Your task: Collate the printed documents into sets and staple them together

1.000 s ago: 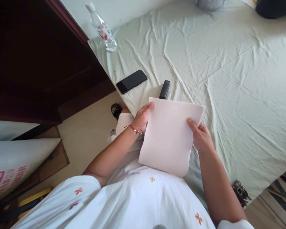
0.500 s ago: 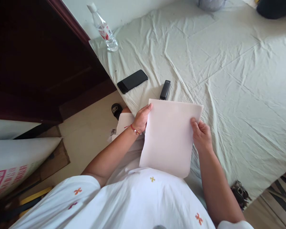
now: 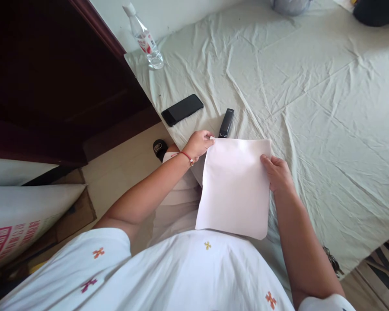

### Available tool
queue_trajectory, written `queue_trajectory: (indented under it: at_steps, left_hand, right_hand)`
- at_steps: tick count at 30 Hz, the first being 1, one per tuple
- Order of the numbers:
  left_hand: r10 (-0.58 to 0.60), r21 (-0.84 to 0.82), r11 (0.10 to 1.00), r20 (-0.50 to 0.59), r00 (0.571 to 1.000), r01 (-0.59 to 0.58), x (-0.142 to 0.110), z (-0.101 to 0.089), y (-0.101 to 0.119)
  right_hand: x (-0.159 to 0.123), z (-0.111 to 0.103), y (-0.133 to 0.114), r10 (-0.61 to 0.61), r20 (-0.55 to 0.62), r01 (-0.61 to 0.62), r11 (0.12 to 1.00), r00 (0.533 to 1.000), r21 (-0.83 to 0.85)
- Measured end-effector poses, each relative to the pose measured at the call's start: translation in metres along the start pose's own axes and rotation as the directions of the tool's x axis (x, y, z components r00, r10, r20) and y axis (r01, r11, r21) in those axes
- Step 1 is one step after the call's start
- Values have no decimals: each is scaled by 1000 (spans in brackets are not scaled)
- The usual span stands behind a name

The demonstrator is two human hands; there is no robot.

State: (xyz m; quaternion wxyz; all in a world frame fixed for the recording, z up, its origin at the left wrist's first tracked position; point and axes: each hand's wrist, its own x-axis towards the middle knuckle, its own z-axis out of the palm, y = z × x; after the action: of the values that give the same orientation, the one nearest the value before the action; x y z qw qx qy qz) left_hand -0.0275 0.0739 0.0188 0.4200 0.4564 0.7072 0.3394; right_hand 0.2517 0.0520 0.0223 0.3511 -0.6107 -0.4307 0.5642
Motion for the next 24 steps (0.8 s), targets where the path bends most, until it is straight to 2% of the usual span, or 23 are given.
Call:
queue_trajectory:
  at_steps: [2,5,14,24]
  left_hand:
    - [28,124,992,-20,999,-25,9,-1,2]
    - [49,199,979,-17,999,-45,18,-1,5]
    - [36,231,972,-4,999,-34,27,0,7]
    - [64,253,966,-26,998,-55,30,3,7]
  right_hand:
    - [4,1,-2,50,8,-50,999,999,15]
    - [7,4,-5,97,-10,-96,995,995,33]
    - [8,5,-9,150,-60,-148,988,987,36]
    - [2,10,-23,225,-101,-229,973,969,-33]
